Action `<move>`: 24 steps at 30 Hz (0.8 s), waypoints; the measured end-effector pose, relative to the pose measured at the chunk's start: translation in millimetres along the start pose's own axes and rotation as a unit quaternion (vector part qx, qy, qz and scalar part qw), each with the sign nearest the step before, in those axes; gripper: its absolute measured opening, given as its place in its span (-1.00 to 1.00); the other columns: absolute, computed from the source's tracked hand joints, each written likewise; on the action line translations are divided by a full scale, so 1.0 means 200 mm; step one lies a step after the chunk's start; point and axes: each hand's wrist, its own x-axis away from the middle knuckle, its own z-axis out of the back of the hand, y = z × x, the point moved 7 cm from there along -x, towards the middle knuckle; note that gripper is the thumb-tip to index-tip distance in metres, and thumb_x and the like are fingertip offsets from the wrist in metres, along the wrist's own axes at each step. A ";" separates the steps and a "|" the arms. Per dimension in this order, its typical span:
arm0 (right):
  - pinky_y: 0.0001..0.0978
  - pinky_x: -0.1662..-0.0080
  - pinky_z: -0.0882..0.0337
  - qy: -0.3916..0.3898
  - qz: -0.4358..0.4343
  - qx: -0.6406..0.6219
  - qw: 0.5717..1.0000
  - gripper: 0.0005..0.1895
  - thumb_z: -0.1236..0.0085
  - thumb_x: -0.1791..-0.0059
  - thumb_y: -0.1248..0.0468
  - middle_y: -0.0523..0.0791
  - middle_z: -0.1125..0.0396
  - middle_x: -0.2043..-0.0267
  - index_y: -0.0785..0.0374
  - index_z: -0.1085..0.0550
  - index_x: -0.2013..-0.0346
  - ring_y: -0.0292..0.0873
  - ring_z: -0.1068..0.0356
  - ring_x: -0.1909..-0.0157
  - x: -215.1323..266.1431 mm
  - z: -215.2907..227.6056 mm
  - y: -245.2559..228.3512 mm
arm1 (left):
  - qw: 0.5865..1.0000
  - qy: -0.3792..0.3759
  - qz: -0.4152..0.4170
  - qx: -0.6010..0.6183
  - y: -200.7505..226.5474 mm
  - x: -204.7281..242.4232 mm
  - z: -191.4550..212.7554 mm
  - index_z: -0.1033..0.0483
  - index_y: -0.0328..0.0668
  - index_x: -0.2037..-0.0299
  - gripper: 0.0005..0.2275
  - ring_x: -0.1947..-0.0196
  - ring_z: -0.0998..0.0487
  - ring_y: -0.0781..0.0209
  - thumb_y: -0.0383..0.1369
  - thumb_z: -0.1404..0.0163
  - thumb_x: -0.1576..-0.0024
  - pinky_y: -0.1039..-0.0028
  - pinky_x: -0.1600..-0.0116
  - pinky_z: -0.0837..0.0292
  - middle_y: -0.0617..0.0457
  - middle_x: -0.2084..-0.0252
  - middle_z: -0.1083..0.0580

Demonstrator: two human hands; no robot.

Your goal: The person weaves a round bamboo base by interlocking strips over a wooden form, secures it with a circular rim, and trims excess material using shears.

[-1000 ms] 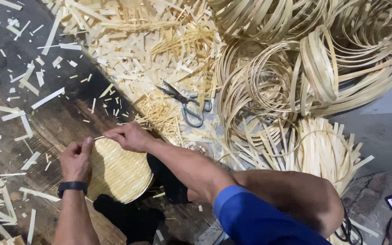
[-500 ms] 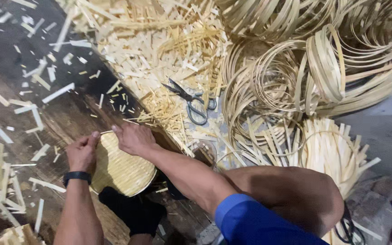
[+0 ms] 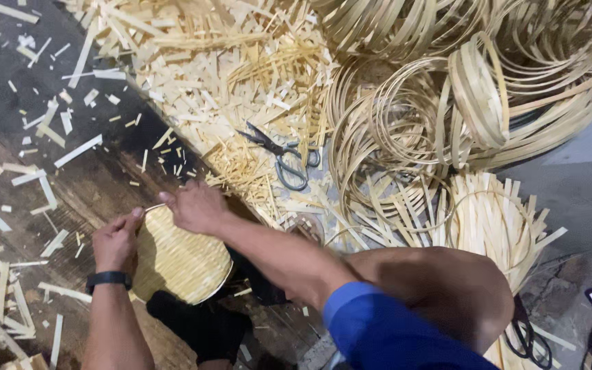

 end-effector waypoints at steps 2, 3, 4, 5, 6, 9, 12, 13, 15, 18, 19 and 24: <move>0.01 0.15 -0.54 -0.035 -0.025 -0.036 0.998 -0.14 0.62 -0.17 -0.23 0.09 -0.40 0.28 0.31 -0.56 0.40 0.08 -0.52 0.21 0.02 -0.01 0.02 | 1.000 0.002 0.006 -0.006 -0.04 -0.01 -0.02 -0.66 -0.30 0.19 -0.75 0.40 -0.48 0.39 -0.23 -0.25 -0.16 0.55 0.26 -0.38 0.13 0.36 -0.56; 0.03 0.12 -0.53 -0.072 -0.046 -0.074 0.994 -0.12 0.63 -0.20 -0.23 0.10 -0.47 0.38 0.32 -0.55 0.41 0.10 -0.56 0.25 0.03 -0.03 0.02 | 0.999 -0.004 0.019 0.034 -0.06 -0.02 -0.03 -0.66 -0.33 0.20 -0.75 0.39 -0.45 0.38 -0.24 -0.24 -0.18 0.53 0.27 -0.35 0.13 0.35 -0.55; 0.03 0.12 -0.53 -0.067 -0.047 -0.078 0.994 -0.12 0.63 -0.20 -0.23 0.10 -0.47 0.38 0.32 -0.55 0.41 0.10 -0.56 0.25 0.02 -0.03 0.02 | 0.997 -0.010 0.032 0.073 -0.09 -0.03 -0.03 -0.65 -0.37 0.21 -0.75 0.39 -0.43 0.37 -0.25 -0.24 -0.19 0.51 0.28 -0.32 0.14 0.34 -0.55; 0.03 0.09 -0.52 -0.070 -0.039 -0.087 0.993 -0.13 0.63 -0.18 -0.22 0.10 -0.46 0.37 0.32 -0.56 0.42 0.11 -0.54 0.22 0.01 -0.01 0.02 | 0.997 -0.016 0.026 0.070 -0.10 -0.03 -0.03 -0.65 -0.37 0.21 -0.75 0.39 -0.43 0.37 -0.25 -0.24 -0.19 0.51 0.28 -0.32 0.14 0.34 -0.55; 0.03 0.07 -0.50 -0.072 -0.030 -0.095 0.992 -0.13 0.63 -0.16 -0.21 0.10 -0.46 0.35 0.32 -0.57 0.43 0.12 -0.52 0.20 0.00 -0.01 0.02 | 0.998 -0.017 0.004 0.052 -0.09 -0.04 -0.02 -0.65 -0.37 0.19 -0.75 0.36 -0.45 0.38 -0.26 -0.23 -0.20 0.52 0.24 -0.34 0.13 0.32 -0.55; 0.07 -0.01 -0.43 -0.035 -0.001 -0.066 0.997 -0.25 0.52 -0.18 -0.16 0.09 -0.43 0.22 0.31 -0.58 0.23 0.15 -0.46 0.10 -0.02 -0.02 0.01 | 0.998 -0.021 0.005 0.067 -0.11 -0.04 -0.01 -0.63 -0.38 0.14 -0.76 0.31 -0.48 0.37 -0.28 -0.22 -0.21 0.53 0.20 -0.37 0.09 0.26 -0.56; 0.29 -0.08 -0.37 0.122 0.146 0.166 0.968 -0.60 0.09 0.08 -0.01 0.02 -0.43 0.11 0.10 -0.51 0.10 0.06 -0.42 -0.06 -0.08 0.02 -0.17 | 0.996 -0.023 0.027 0.087 -0.11 -0.04 -0.02 -0.59 -0.37 0.07 -0.74 0.24 -0.49 0.29 -0.30 -0.22 -0.19 0.46 0.15 -0.39 0.04 0.18 -0.54; 0.29 -0.08 -0.37 0.125 0.147 0.166 0.967 -0.60 0.09 0.08 -0.01 0.02 -0.43 0.11 0.10 -0.51 0.10 0.06 -0.42 -0.06 -0.11 0.00 -0.24 | 0.997 -0.013 0.016 0.070 -0.09 -0.03 -0.01 -0.57 -0.37 0.06 -0.72 0.19 -0.49 0.24 -0.30 -0.23 -0.17 0.41 0.11 -0.38 0.01 0.15 -0.52; 0.24 -0.07 -0.37 0.052 0.186 0.070 0.979 -0.56 0.05 0.07 -0.05 0.02 -0.42 0.06 0.10 -0.49 0.03 0.09 -0.40 -0.08 -0.13 -0.09 -0.37 | 0.995 0.058 -0.060 -0.048 -0.04 0.01 0.05 -0.53 -0.36 0.02 -0.67 0.11 -0.48 0.13 -0.30 -0.26 -0.13 0.30 0.02 -0.38 -0.06 0.07 -0.47; 0.16 -0.06 -0.37 -0.008 0.286 -0.035 0.957 -0.49 0.00 0.04 -0.12 0.03 -0.41 -0.03 0.09 -0.45 -0.07 0.12 -0.37 -0.10 -0.06 -0.19 -0.51 | 0.828 0.312 -0.281 -0.371 0.06 0.33 0.18 -0.48 -0.36 -0.03 -0.59 -0.02 -0.46 -0.03 -0.31 -0.30 -0.07 0.14 -0.10 -0.37 -0.16 -0.04 -0.41; 0.13 -0.05 -0.36 -0.006 0.318 -0.039 0.947 -0.46 -0.02 0.04 -0.14 0.03 -0.40 -0.06 0.08 -0.44 -0.11 0.14 -0.36 -0.10 -0.05 -0.16 -0.49 | 0.732 0.402 -0.335 -0.437 0.08 0.47 0.15 -0.46 -0.35 -0.05 -0.56 -0.07 -0.46 -0.08 -0.31 -0.31 -0.05 0.09 -0.15 -0.37 -0.19 -0.08 -0.38; -0.01 -0.03 -0.42 0.003 0.461 -0.025 0.887 -0.57 -0.25 0.08 -0.05 -0.03 -0.42 -0.06 0.09 -0.57 0.02 0.12 -0.42 -0.09 -0.01 -0.12 -0.47 | 0.860 0.442 -0.138 -0.213 -0.34 0.69 0.06 -0.62 -0.37 0.11 -0.76 0.07 -0.51 -0.18 -0.29 -0.15 -0.20 -0.02 -0.14 -0.29 -0.22 0.08 -0.57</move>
